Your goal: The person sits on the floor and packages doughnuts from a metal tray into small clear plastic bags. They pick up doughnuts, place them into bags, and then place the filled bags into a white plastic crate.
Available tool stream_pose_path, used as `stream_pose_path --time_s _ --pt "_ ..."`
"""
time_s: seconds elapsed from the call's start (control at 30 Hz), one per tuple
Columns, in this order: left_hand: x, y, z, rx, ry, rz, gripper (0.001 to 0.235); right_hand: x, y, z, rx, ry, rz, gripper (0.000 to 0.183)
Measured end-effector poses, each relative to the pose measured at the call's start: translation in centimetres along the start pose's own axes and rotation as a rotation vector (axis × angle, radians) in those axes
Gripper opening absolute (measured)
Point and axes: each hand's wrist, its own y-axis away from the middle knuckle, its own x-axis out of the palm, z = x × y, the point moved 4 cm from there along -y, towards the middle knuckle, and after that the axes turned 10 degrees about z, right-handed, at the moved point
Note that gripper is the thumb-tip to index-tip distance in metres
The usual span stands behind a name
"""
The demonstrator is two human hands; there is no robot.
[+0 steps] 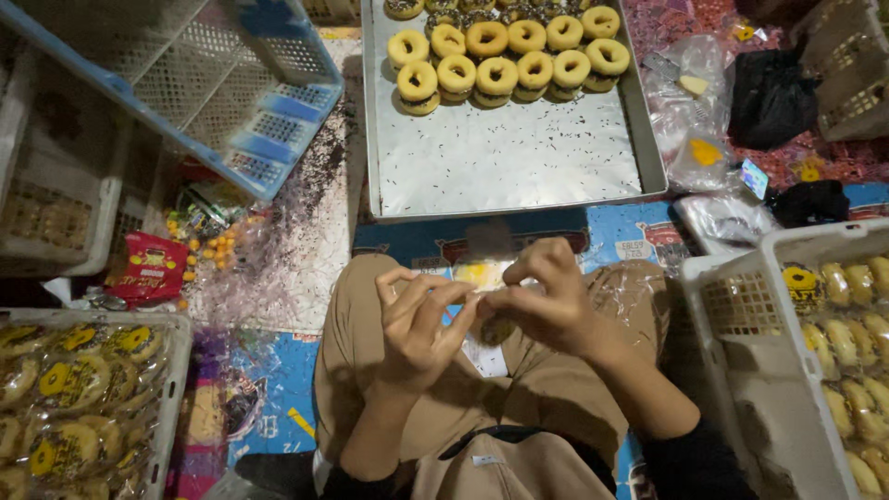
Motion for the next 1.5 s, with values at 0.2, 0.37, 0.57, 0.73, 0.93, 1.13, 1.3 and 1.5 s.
stream_pose_path --time_s 0.2,0.37,0.57,0.73,0.93,1.13,1.3,1.5 --pt "-1.6 1.1 2.1 0.024 0.122 -0.008 0.016 1.2 7.4 -10.1 0.63 0.431 0.437 0.038" --pt "2.4 2.5 9.2 -0.486 0.494 -0.07 0.018 7.9 9.0 -13.1 0.924 -0.207 1.024 0.058" --pt "7.7 7.5 16.8 -0.924 0.253 -0.025 0.028 24.6 6.5 -7.3 0.86 -1.15 -0.117 0.027" --pt "6.0 16.4 15.8 -0.926 -0.042 -0.078 0.029 32.4 14.4 0.5 1.292 -1.311 -0.099 0.023" --pt "9.1 19.8 19.9 -1.19 0.235 -0.068 0.024 33.8 19.9 -11.5 1.354 -0.672 0.262 0.05" --pt "20.4 14.3 30.0 -0.96 -0.163 0.081 0.02 30.5 15.1 -20.1 0.706 0.099 0.445 0.046" --pt "26.0 15.0 30.8 -0.776 -0.342 0.356 0.013 30.9 12.9 -19.6 0.787 0.18 0.446 0.018" --pt "26.3 12.9 24.8 -0.574 -0.127 0.137 0.045 28.6 14.9 -15.3 0.686 0.144 0.608 0.01"
